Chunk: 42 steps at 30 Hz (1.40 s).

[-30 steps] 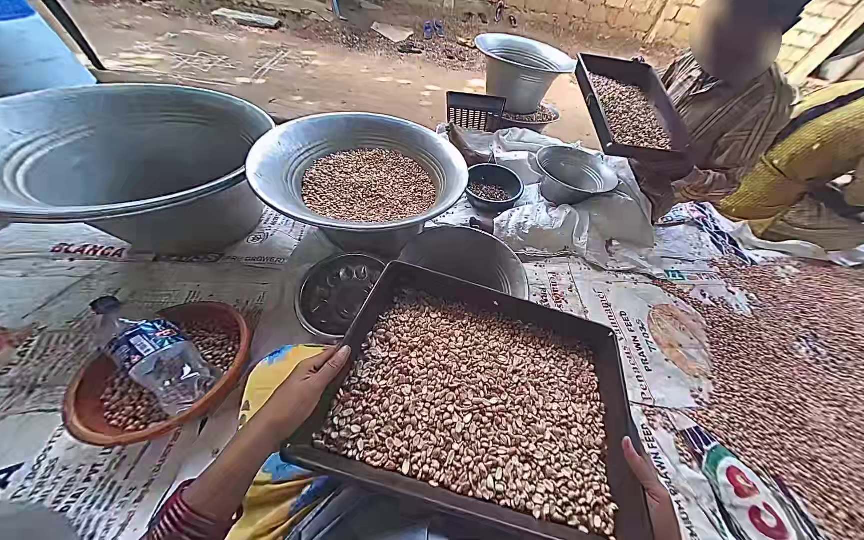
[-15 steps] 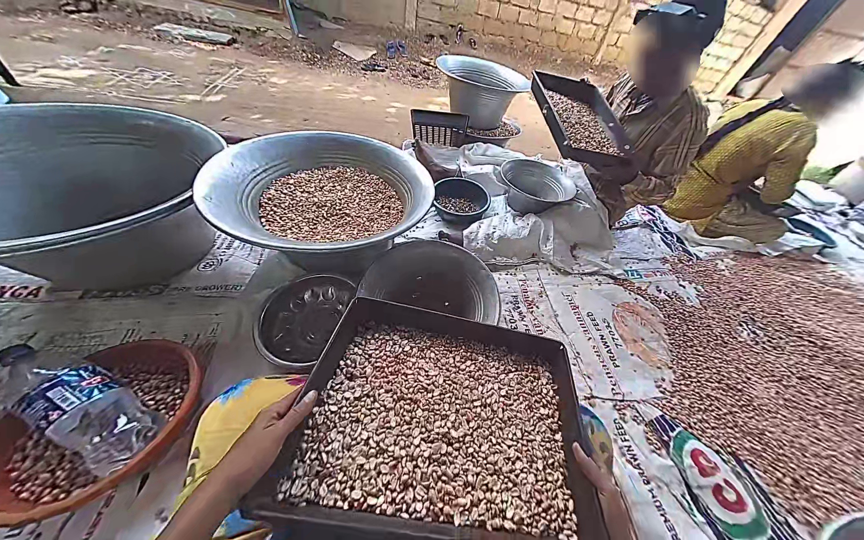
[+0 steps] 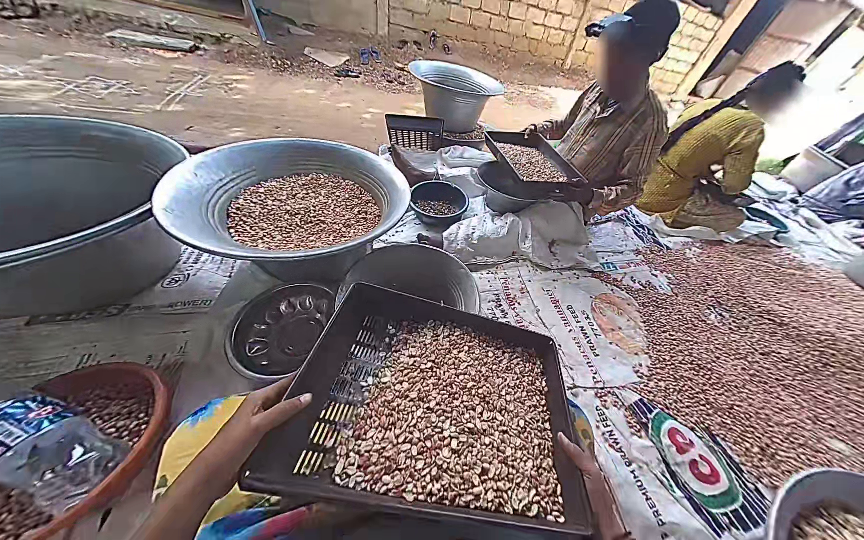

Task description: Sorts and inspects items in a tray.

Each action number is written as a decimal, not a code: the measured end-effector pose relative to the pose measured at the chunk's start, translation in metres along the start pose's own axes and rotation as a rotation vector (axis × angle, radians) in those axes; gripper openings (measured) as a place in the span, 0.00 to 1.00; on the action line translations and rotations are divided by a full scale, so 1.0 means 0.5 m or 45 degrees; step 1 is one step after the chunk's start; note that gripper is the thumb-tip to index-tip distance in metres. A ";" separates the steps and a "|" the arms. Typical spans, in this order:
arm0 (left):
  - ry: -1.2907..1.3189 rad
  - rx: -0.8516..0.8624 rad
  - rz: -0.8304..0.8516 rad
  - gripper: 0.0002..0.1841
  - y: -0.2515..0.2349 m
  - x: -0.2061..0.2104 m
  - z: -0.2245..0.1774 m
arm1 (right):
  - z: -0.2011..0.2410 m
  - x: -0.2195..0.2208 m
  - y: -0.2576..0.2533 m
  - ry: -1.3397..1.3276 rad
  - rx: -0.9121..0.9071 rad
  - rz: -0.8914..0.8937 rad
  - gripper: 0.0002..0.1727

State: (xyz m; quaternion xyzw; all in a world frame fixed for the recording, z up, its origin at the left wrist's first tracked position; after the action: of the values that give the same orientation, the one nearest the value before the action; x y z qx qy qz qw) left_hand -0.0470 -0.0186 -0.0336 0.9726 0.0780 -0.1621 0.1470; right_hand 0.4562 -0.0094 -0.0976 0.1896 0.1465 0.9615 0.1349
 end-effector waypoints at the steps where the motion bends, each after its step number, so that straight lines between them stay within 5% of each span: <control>1: 0.008 0.000 -0.004 0.22 -0.005 -0.002 0.005 | 0.005 0.007 -0.013 0.023 0.002 0.025 0.31; 10: -0.017 0.011 0.040 0.25 -0.106 0.010 0.072 | 0.058 0.120 -0.157 0.166 -0.112 0.239 0.30; 15: 0.046 -0.050 -0.043 0.22 -0.109 0.018 0.111 | 0.048 0.135 -0.155 0.376 -0.112 0.341 0.36; 23: -0.005 -0.096 -0.037 0.19 -0.091 0.030 0.146 | 0.076 0.161 -0.140 0.981 -0.303 0.072 0.33; 27: -0.031 -0.021 -0.092 0.17 -0.093 0.027 0.145 | 0.140 0.229 -0.086 1.436 -0.766 -0.062 0.30; 30: -0.020 0.033 -0.118 0.18 -0.091 0.026 0.151 | 0.150 0.328 -0.006 1.425 -1.087 0.141 0.12; 37: 0.085 0.120 -0.060 0.17 -0.085 0.030 0.141 | -0.010 0.466 0.084 1.574 -0.808 0.802 0.10; 42: 0.125 0.150 -0.006 0.17 -0.085 0.033 0.140 | -0.024 0.551 0.020 1.736 -0.635 0.809 0.22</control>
State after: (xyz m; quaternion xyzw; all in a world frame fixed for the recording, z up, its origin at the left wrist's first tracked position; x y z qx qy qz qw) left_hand -0.0605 0.0014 -0.1134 0.9862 0.0777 -0.1187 0.0853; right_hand 0.2036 0.0653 -0.0151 -0.4442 -0.0842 0.8626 -0.2269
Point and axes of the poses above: each hand's wrist, its own y-axis away from the middle knuckle, its own x-axis out of the palm, z = x × y, the point moved 10 cm from there along -y, towards the middle knuckle, and after that the axes turned 15 degrees about -y, right-handed, at the moved point
